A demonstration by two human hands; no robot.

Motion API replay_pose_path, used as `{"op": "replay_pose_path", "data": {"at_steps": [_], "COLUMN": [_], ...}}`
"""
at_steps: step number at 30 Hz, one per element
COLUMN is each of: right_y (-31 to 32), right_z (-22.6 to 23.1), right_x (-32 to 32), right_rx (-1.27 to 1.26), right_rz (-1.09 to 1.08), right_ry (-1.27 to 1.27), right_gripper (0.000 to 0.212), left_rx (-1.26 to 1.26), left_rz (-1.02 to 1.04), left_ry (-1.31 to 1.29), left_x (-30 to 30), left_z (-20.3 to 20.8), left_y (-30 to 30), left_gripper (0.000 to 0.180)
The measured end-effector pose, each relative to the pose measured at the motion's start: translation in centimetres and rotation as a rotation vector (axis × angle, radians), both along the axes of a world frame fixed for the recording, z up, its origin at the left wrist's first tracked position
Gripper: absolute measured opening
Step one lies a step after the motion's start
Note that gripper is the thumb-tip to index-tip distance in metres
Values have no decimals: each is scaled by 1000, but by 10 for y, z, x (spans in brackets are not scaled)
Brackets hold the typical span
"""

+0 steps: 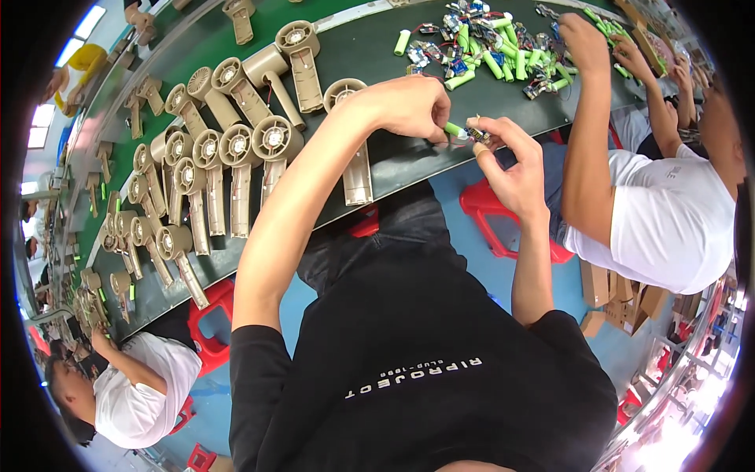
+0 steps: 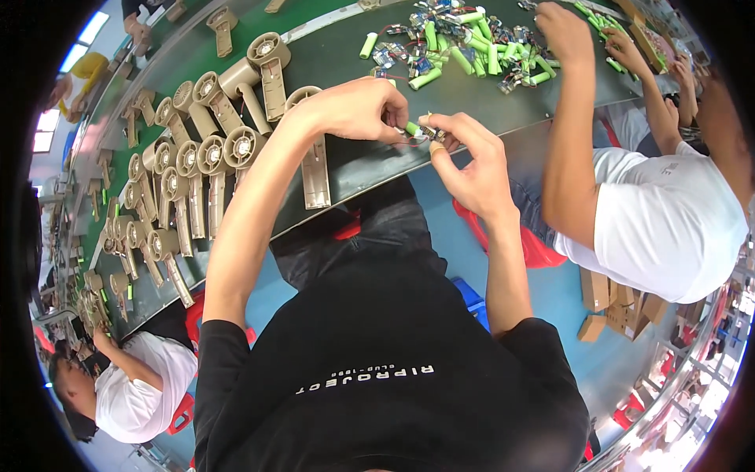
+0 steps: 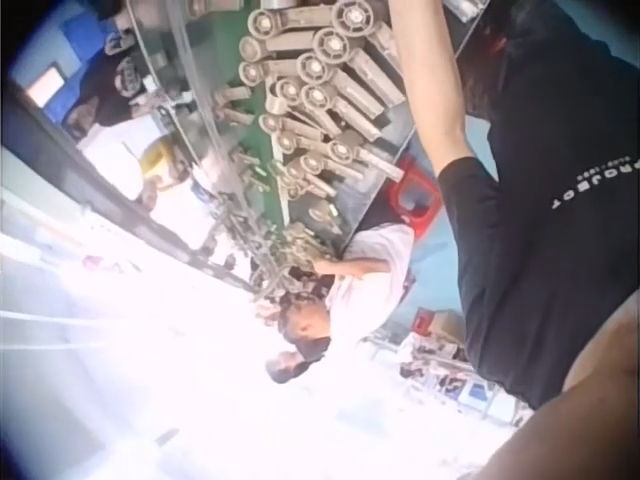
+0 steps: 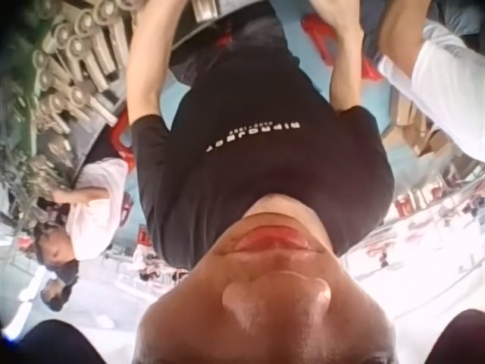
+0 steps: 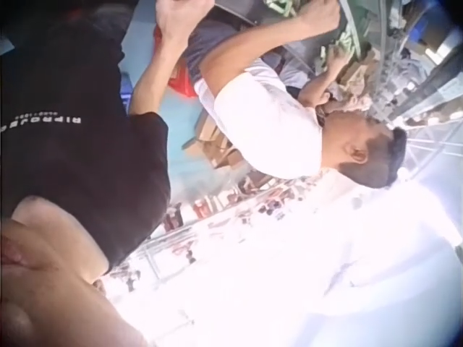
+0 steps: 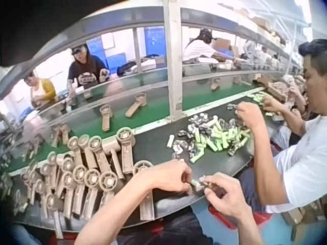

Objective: The person assembles handheld fans by inserting battery and circuit board units into plastic fan casings by hand and placing the assembled casings onto an upper conveyor belt.

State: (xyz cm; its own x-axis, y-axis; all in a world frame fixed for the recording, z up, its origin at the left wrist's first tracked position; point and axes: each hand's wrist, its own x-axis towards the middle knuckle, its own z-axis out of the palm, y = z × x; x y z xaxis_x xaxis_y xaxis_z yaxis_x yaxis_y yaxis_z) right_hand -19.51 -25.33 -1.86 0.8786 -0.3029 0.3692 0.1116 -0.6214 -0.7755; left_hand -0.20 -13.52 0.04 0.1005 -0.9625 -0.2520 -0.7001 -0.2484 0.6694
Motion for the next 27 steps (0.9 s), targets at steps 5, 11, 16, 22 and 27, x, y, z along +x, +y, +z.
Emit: {"op": "replay_pose_path", "data": {"at_steps": [5,11,16,22,27], "right_y": [8,6,1,7,22], "right_z": [-7,-18,-19,23,29], "right_x": [-3,-5,0,8,27], "right_rx": [28,117,159,478,451], "right_rz": [5,-162,-212,70,293], "right_ry": [29,2,-49,-42,-86], "right_gripper": [37,34,34,40,31], "left_rx": [-217,-343,-711,-774,-705], "left_rz": [28,317,765,710,470], "left_ry": [-423,89,467,-642,472], "left_x": [-13,-8,3,-4,-65], "left_z": [-14,-1,-7,-6,22], "left_y": [7,24,27,39,90], "left_gripper": [25,30,25,37,38]}}
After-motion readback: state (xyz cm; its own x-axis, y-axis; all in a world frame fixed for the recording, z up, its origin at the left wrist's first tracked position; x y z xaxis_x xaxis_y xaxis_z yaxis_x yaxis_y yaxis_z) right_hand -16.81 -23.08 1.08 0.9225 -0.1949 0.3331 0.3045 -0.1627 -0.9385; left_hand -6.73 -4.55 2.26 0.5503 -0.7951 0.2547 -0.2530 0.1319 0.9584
